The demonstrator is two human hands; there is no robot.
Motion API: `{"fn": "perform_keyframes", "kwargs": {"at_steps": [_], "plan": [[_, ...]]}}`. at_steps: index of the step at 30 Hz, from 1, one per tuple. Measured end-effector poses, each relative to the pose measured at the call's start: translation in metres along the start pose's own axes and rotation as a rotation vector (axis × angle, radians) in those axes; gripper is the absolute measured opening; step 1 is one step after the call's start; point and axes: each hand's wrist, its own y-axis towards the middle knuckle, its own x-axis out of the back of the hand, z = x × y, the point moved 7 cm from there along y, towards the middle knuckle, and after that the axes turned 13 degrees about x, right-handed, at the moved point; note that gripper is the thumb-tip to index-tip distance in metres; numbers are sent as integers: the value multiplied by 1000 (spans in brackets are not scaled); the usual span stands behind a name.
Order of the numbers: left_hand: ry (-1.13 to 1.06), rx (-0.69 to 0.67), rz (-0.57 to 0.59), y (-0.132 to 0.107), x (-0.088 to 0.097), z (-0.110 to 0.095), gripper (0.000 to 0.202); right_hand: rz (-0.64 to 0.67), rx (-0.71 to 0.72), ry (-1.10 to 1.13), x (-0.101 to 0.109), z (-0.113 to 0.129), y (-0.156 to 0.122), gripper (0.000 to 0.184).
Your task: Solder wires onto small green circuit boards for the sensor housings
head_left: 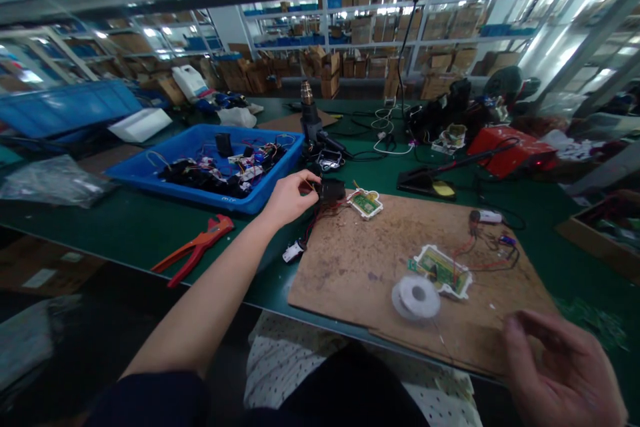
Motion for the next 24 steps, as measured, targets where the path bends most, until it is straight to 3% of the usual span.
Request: {"fn": "perform_keyframes", "kwargs": {"at_steps": [2,4,7,10,13,17,24], "plan": [[-77,-79,108,-33,6,-8,27,-24,15,-8,6,19,3,37],[-149,-143,237,-67,5,-13,28,44,127,36,3,53,16,35],[-269,-203,386,-109,-3,-18,27,250,272,254,-17,108,43,36],[-397,-229,478,-134,-13,-19,24,419,296,482,-48,147,70,31],[-510,-245,551,-146,-22,-20,22,536,243,606,-82,161,86,21],[-661,-228,613,-154,-33,-16,12,736,296,727,-115,171,80,15],[-994,-25,599,-172,-58,4,27,594,410,614,-113,186,69,16]]}}
